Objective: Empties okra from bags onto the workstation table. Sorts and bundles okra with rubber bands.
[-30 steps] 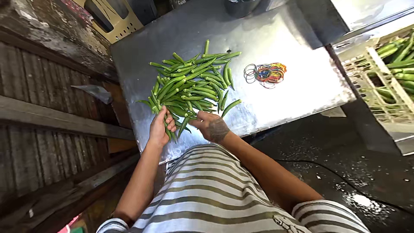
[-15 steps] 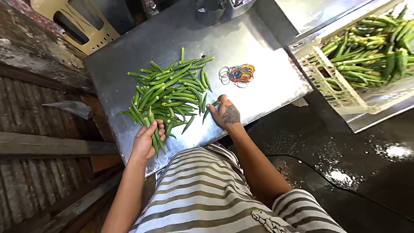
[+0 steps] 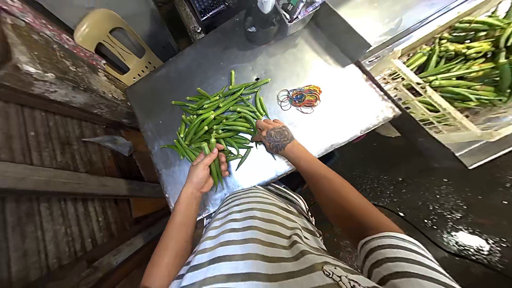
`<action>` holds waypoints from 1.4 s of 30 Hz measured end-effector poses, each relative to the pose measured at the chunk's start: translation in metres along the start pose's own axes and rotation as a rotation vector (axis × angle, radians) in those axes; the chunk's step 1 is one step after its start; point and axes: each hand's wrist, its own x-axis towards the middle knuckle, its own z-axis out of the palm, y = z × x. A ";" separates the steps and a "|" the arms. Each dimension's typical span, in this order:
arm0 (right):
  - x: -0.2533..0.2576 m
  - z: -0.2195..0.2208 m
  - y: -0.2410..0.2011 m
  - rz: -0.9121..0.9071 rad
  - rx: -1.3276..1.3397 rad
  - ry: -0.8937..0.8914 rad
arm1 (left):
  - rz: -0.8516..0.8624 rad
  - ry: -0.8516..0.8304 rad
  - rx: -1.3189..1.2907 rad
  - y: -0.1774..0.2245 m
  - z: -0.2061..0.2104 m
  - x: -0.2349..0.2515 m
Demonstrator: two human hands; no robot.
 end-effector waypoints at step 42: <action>-0.019 -0.018 -0.084 0.473 1.240 0.268 | 0.170 0.046 0.277 -0.041 0.054 0.038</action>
